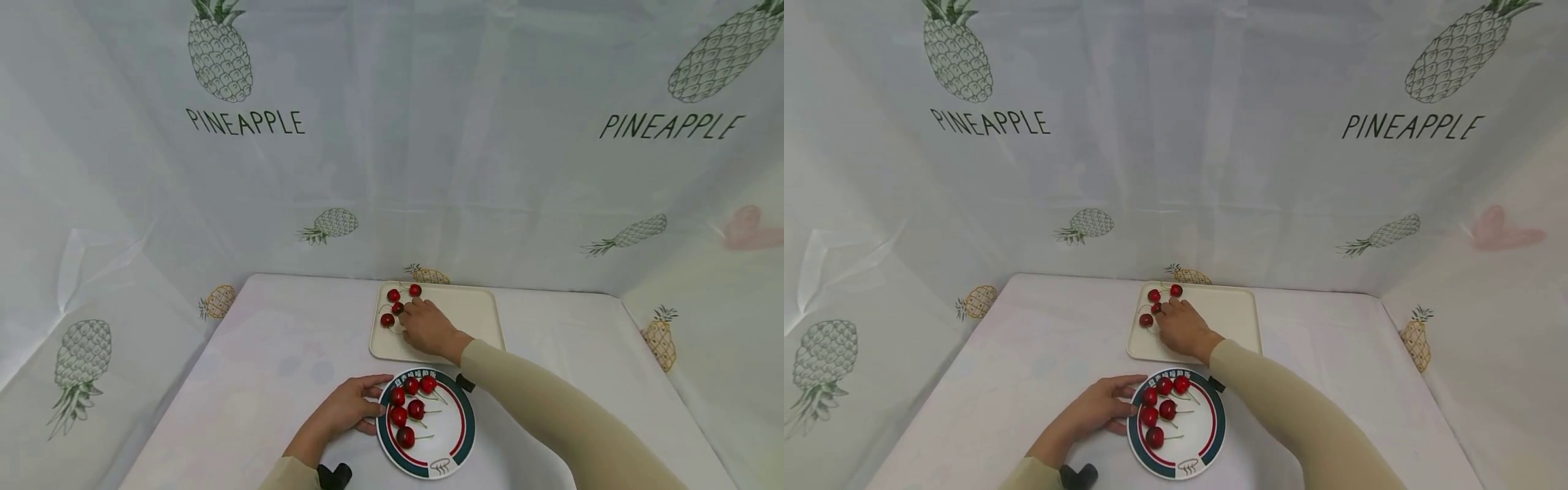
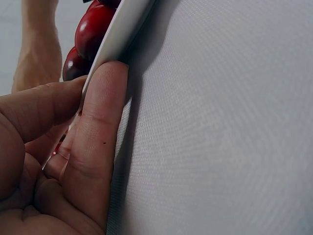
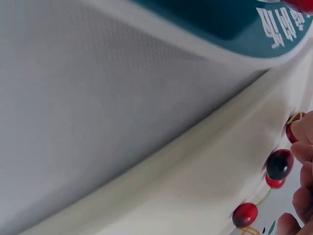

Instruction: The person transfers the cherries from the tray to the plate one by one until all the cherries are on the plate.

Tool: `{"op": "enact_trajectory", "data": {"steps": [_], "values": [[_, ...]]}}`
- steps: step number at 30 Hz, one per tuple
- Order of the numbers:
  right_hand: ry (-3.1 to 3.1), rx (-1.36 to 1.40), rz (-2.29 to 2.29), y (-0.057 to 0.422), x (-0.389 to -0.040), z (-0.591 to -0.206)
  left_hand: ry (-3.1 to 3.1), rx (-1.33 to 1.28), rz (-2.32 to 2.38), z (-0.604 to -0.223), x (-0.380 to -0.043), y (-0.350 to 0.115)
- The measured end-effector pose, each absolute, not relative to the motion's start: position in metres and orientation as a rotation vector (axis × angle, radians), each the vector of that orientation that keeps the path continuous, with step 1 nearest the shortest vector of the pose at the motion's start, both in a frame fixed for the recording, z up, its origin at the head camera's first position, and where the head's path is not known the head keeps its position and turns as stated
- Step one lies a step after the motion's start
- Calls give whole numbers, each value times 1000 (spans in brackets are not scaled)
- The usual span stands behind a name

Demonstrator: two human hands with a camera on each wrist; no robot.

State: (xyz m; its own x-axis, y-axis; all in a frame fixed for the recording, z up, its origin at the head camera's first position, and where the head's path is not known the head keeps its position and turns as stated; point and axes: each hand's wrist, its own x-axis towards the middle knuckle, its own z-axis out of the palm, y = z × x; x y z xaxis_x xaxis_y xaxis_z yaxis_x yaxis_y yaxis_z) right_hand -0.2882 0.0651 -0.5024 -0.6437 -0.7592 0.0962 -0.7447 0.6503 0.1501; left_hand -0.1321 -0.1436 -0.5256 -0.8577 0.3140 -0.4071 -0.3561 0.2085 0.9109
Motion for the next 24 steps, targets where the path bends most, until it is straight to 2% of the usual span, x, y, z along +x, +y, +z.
{"op": "enact_trajectory", "data": {"steps": [24], "values": [[-2582, 1395, -248, 53, -291, -510, 1981, -48, 1699, -523, -130, -144]]}}
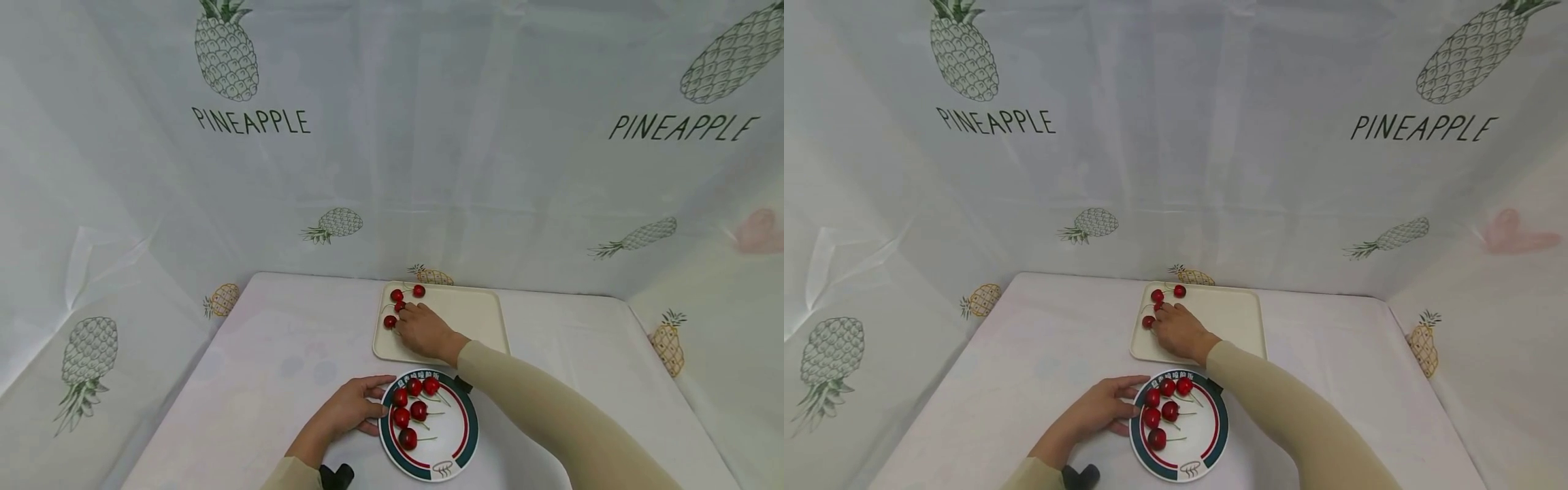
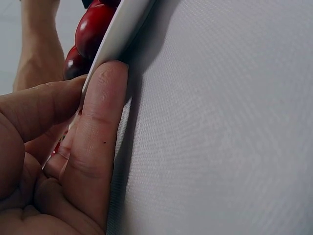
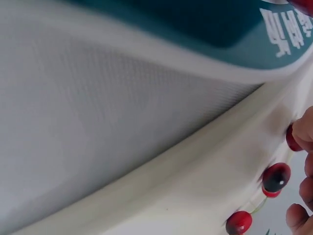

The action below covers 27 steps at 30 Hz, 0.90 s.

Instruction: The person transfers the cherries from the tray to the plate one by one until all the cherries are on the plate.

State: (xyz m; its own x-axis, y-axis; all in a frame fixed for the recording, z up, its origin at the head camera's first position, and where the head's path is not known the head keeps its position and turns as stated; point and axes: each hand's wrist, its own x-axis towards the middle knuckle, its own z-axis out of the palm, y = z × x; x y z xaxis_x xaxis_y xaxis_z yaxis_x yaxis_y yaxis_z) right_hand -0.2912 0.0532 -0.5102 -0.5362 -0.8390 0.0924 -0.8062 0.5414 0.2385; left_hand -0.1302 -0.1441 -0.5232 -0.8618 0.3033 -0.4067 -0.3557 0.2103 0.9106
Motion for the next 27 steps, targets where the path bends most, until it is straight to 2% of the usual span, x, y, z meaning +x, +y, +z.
{"op": "enact_trajectory", "data": {"steps": [13, 27], "values": [[-2492, 1386, -170, 83, -264, -490, 2011, -57, 1660, -528, -131, -143], [-2476, 1368, -70, 131, -207, -480, 1995, -35, 1658, -530, -132, -143]]}}
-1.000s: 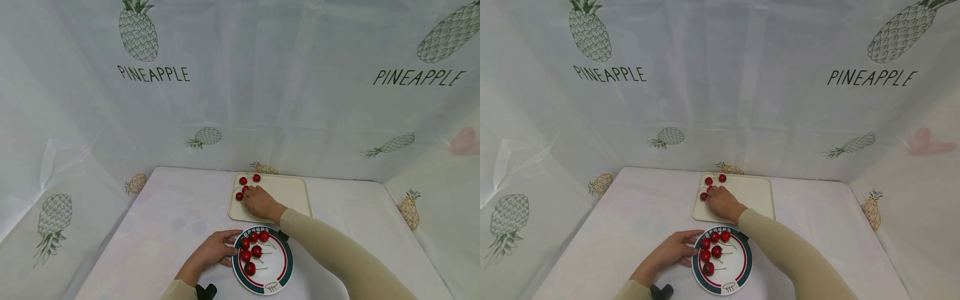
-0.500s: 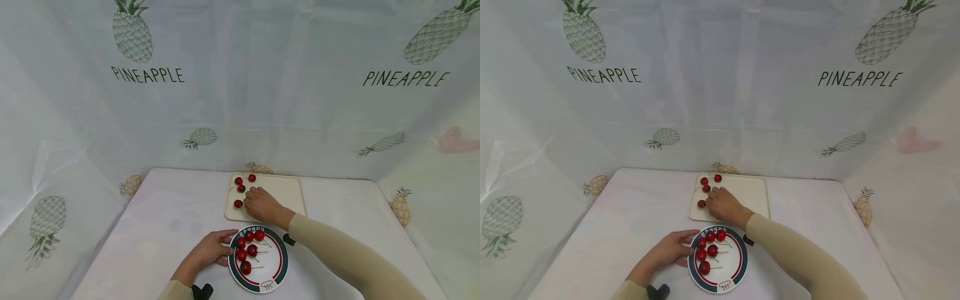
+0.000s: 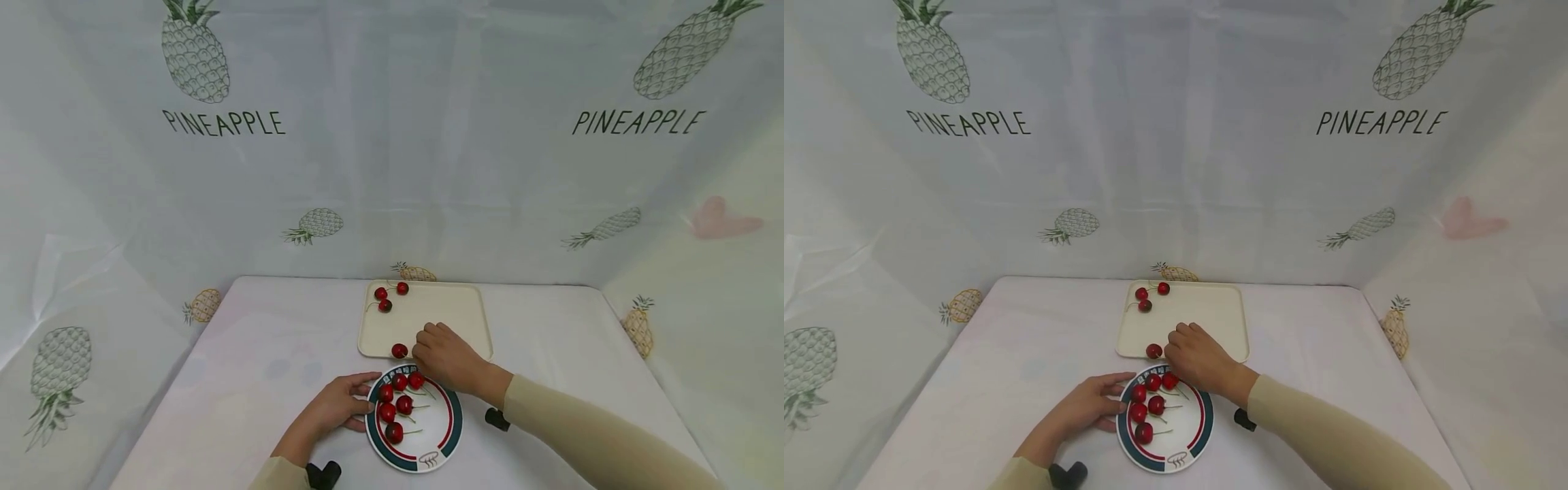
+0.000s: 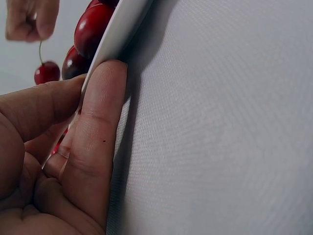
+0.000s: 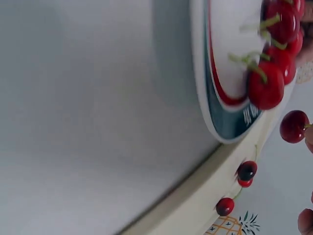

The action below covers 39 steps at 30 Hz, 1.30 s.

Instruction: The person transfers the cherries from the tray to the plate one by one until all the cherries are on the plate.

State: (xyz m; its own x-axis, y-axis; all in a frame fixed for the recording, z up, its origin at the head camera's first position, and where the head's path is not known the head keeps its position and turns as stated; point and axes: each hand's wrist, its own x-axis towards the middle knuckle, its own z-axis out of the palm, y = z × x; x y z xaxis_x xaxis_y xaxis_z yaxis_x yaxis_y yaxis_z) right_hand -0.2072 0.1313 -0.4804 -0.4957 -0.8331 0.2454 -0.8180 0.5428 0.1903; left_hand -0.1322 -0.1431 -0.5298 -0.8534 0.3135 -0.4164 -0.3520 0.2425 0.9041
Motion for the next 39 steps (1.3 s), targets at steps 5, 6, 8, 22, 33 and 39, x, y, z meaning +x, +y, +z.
{"op": "enact_trajectory", "data": {"steps": [5, 6, 8, 22, 33, 39], "values": [[-2429, 1380, 28, 143, -186, -483, 1978, -20, 1679, -529, -132, -144], [-2414, 1384, 43, 146, -182, -485, 1973, -17, 1685, -528, -132, -144], [-2383, 1394, 80, 151, -175, -488, 1963, -7, 1694, -527, -132, -144], [-2266, 1454, 187, 183, -152, -509, 1985, -10, 1671, -526, -131, -141], [-2183, 1515, 211, 187, -154, -524, 1992, -16, 1676, -528, -131, -142], [-2187, 1524, 191, 188, -155, -527, 1990, -4, 1686, -525, -129, -141]]}}
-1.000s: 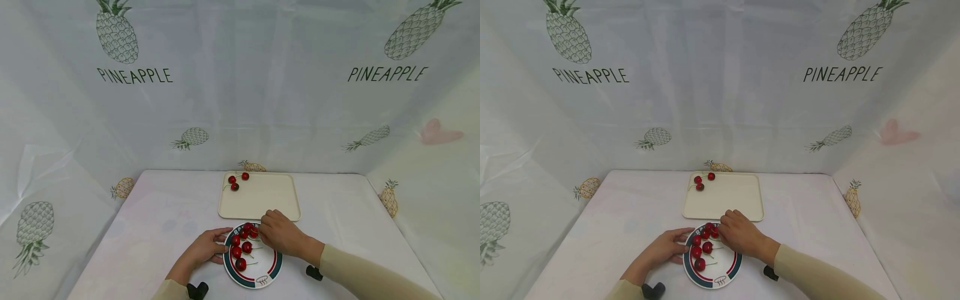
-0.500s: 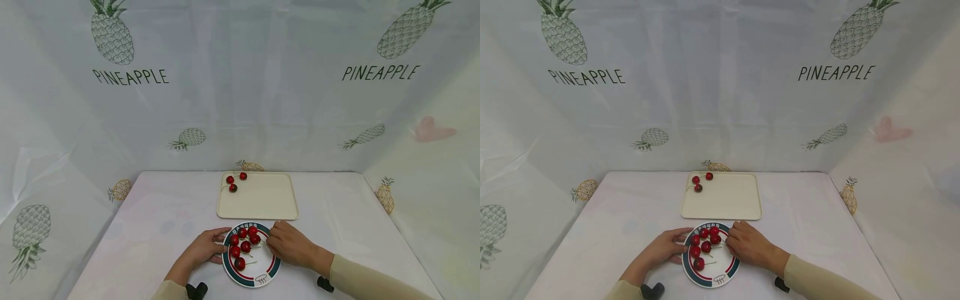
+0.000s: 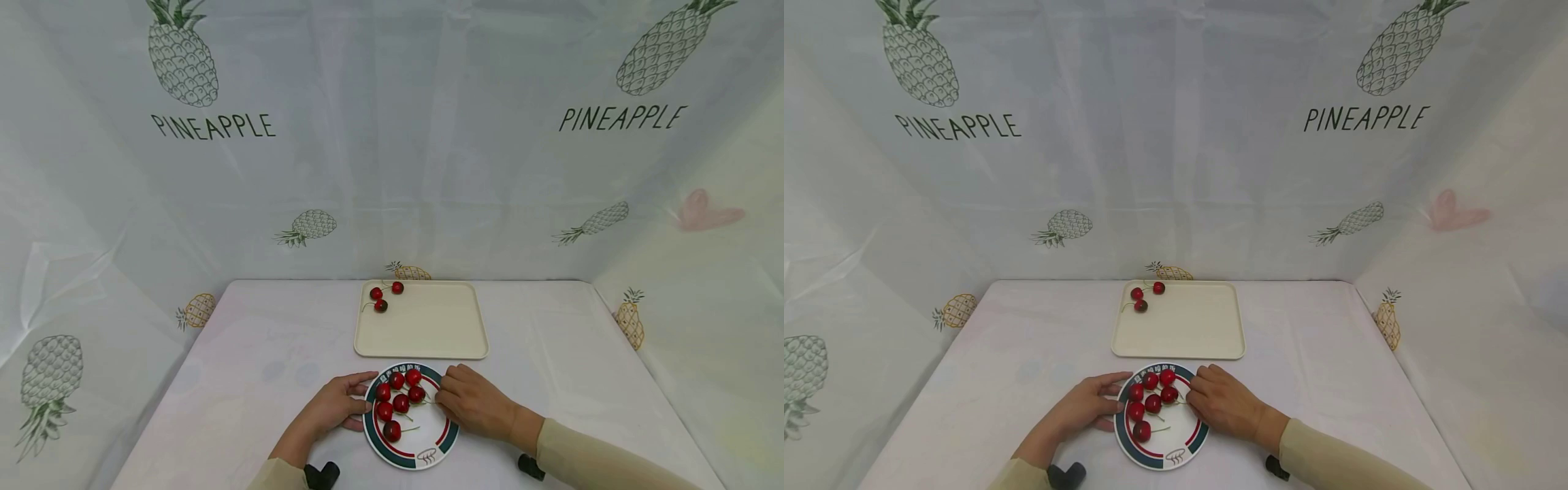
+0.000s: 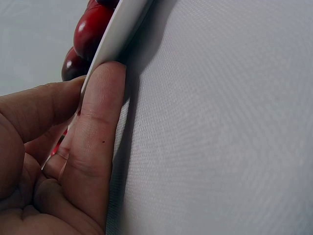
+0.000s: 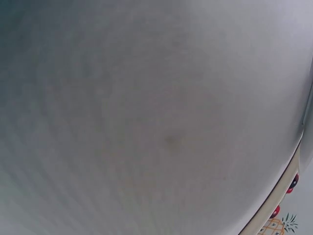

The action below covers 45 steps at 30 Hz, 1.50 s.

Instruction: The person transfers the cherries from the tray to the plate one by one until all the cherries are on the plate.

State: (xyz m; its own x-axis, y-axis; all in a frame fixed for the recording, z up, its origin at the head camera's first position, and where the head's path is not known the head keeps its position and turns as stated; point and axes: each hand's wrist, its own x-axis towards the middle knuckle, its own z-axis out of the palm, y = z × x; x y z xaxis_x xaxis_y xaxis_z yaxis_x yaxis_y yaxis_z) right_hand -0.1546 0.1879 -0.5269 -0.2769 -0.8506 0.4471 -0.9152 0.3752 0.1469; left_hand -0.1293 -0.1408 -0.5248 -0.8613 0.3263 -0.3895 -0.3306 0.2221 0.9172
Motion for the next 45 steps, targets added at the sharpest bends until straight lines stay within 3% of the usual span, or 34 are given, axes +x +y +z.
{"op": "enact_trajectory", "data": {"steps": [25, 45], "values": [[-2301, 1417, 183, 180, -166, -523, 2005, -54, 1697, -524, -129, -145], [-2392, 1255, 7, 119, -243, -492, 1992, -52, 1696, -525, -127, -139]]}}
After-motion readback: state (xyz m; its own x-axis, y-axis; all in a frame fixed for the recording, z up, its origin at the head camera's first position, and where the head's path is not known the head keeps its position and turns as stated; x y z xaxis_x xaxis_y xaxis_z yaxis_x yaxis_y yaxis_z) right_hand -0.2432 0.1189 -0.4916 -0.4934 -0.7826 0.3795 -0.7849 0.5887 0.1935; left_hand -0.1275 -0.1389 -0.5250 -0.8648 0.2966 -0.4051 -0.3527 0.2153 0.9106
